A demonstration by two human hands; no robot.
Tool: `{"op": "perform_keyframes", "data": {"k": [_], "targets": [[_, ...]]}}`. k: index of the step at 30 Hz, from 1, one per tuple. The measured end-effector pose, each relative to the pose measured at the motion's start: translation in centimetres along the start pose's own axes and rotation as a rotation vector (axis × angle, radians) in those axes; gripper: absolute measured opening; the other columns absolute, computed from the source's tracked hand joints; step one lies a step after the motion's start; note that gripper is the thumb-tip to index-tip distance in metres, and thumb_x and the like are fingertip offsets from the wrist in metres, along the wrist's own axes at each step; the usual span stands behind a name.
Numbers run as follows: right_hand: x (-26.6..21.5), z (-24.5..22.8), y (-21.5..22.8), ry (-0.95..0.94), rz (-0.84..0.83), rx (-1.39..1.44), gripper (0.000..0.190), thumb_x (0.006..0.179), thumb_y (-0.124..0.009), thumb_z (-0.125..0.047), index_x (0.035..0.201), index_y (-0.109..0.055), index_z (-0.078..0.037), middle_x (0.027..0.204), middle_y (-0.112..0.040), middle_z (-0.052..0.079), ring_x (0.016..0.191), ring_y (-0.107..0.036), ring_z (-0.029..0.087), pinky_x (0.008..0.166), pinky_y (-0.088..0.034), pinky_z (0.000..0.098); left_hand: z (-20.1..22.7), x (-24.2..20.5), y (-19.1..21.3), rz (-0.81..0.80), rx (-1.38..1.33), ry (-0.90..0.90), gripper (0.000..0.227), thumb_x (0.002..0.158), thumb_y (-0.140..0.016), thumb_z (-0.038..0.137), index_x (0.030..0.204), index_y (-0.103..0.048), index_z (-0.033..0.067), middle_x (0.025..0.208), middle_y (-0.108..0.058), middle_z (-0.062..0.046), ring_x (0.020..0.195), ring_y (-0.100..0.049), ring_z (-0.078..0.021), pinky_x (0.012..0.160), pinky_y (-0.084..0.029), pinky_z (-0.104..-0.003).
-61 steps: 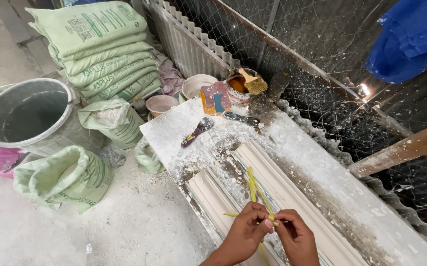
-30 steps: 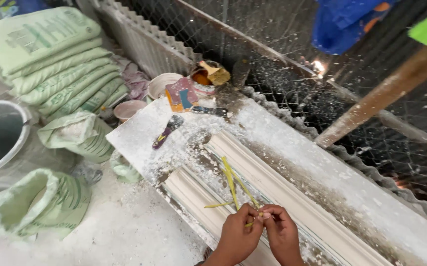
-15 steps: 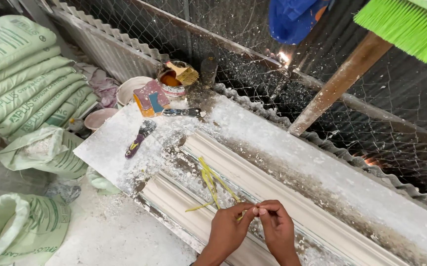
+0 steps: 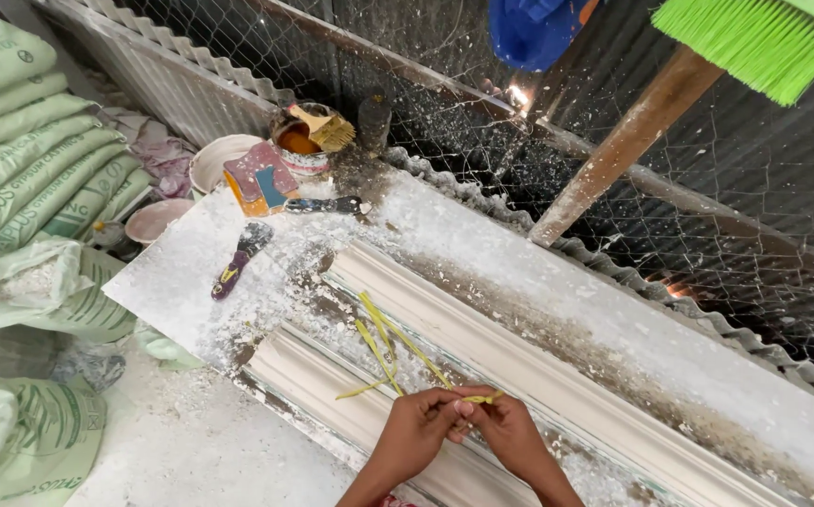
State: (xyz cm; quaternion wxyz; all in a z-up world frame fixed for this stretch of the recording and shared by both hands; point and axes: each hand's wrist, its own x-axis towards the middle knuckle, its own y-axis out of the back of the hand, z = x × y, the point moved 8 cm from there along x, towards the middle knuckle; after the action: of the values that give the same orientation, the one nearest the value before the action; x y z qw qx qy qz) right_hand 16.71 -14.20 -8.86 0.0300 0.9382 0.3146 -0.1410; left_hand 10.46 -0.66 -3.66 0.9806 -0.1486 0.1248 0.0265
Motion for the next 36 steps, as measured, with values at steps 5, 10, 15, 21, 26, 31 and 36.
{"op": "perform_keyframes", "data": {"k": [5, 10, 15, 21, 26, 31, 36], "targets": [[-0.4, -2.4, 0.8, 0.073, 0.052, -0.046, 0.026, 0.097, -0.066, -0.017, 0.112, -0.075, 0.002, 0.105, -0.072, 0.006, 0.094, -0.064, 0.012, 0.086, -0.053, 0.0292, -0.5, 0.3, 1.2, 0.134, -0.095, -0.038, 0.023, 0.098, -0.066, 0.017, 0.11, -0.073, -0.0021, 0.088, -0.074, 0.0, 0.075, -0.065, -0.0088, 0.07, -0.054, -0.025], [-1.3, -1.0, -0.9, -0.106, -0.098, 0.556, 0.02, 0.094, -0.062, -0.021, 0.09, -0.06, -0.001, 0.085, -0.062, 0.008, 0.081, -0.056, 0.018, 0.076, -0.048, 0.0332, 0.1, 0.4, 0.4, -0.071, -0.183, -0.018, 0.021, 0.096, -0.063, 0.017, 0.099, -0.07, -0.0027, 0.087, -0.074, -0.002, 0.083, -0.066, -0.0094, 0.079, -0.053, -0.025], [-2.6, -5.0, -2.7, 0.14, -0.27, 0.984, 0.033, 0.094, -0.067, -0.027, 0.079, -0.046, -0.007, 0.074, -0.041, 0.003, 0.072, -0.04, 0.018, 0.068, -0.034, 0.032, -2.0, 0.5, -0.4, -0.238, -0.712, 0.048, 0.032, 0.099, -0.066, 0.019, 0.071, -0.054, 0.0089, 0.069, -0.05, 0.001, 0.075, -0.053, -0.0158, 0.068, -0.039, -0.03], [-1.4, -5.3, -2.4, 0.002, 0.06, 0.43, 0.016, 0.094, -0.055, -0.019, 0.098, -0.064, -0.005, 0.079, -0.056, 0.005, 0.073, -0.049, 0.016, 0.071, -0.042, 0.0317, 1.6, -0.7, 0.0, -0.229, -0.153, -0.096, 0.015, 0.089, -0.058, 0.016, 0.079, -0.06, 0.0055, 0.077, -0.058, -0.003, 0.078, -0.052, -0.0117, 0.074, -0.042, -0.026], [-0.8, -3.0, -2.4, 0.155, 0.114, 0.447, 0.013, 0.099, -0.056, -0.012, 0.098, -0.062, -0.001, 0.09, -0.064, 0.008, 0.086, -0.059, 0.018, 0.086, -0.049, 0.0364, 3.3, -0.3, 1.8, 0.116, -0.129, -0.158, 0.015, 0.094, -0.055, 0.011, 0.097, -0.069, 0.0046, 0.095, -0.066, -0.005, 0.091, -0.065, -0.0172, 0.089, -0.053, -0.034], [-0.2, -1.6, -1.8, 0.108, 0.154, 0.935, 0.009, 0.1, -0.059, -0.014, 0.1, -0.054, -0.006, 0.086, -0.059, 0.004, 0.088, -0.059, 0.019, 0.085, -0.047, 0.0396, -1.1, -0.3, 2.4, 0.053, -0.681, -0.092, 0.019, 0.099, -0.054, 0.012, 0.103, -0.063, -0.0038, 0.107, -0.071, -0.018, 0.097, -0.068, -0.0236, 0.094, -0.055, -0.041], [-0.6, -3.8, -2.6, -0.055, 0.092, 0.948, 0.012, 0.097, -0.059, -0.022, 0.096, -0.056, -0.01, 0.081, -0.061, 0.002, 0.08, -0.061, 0.019, 0.077, -0.051, 0.0401, 3.9, -2.6, -1.5, -0.281, -0.648, -0.204, 0.023, 0.099, -0.054, 0.013, 0.112, -0.064, -0.0036, 0.125, -0.067, -0.012, 0.12, -0.063, -0.0169, 0.111, -0.047, -0.032]]}}
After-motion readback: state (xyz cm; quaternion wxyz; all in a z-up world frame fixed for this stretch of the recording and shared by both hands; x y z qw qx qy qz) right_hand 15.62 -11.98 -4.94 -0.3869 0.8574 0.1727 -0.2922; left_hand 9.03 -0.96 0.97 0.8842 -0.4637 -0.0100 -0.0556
